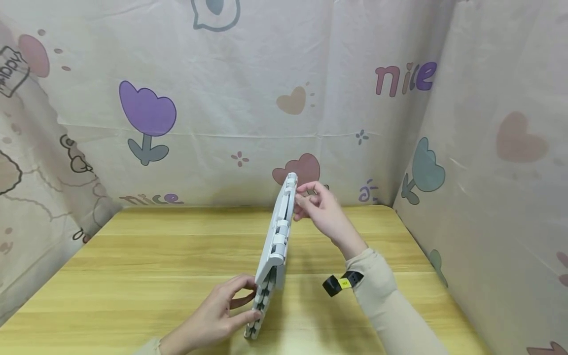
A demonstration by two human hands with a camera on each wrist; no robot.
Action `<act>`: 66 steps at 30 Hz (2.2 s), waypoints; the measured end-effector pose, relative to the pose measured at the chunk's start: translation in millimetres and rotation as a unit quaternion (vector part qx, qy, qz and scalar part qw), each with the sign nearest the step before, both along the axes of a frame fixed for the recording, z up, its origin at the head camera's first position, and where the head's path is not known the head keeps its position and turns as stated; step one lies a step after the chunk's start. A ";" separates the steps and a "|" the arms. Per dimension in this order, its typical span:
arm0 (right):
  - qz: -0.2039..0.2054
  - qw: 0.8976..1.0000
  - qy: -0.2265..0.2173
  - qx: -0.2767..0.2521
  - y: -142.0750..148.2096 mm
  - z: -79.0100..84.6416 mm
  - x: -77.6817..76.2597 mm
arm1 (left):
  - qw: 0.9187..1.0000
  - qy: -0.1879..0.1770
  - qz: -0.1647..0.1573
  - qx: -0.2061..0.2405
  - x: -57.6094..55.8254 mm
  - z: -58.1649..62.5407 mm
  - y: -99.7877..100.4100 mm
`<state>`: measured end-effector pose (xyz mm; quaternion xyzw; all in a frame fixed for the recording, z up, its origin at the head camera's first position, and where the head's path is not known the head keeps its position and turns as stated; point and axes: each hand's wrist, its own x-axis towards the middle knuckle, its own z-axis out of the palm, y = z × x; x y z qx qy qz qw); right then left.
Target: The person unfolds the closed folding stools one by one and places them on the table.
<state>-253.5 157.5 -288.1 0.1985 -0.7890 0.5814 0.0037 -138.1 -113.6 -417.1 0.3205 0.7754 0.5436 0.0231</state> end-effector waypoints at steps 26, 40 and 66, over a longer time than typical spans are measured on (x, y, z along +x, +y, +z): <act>0.137 0.965 0.112 0.195 -4.3 -76.5 71.2 | 1.000 -0.010 0.029 0.002 -11.2 0.7 2.7; 0.108 0.970 0.105 0.191 -21.7 -77.6 73.4 | 0.998 0.018 0.063 -0.006 -11.6 -0.1 2.2; 0.076 0.971 0.110 0.199 -7.7 -80.9 71.1 | 0.997 0.026 0.064 -0.044 -12.6 4.6 -11.4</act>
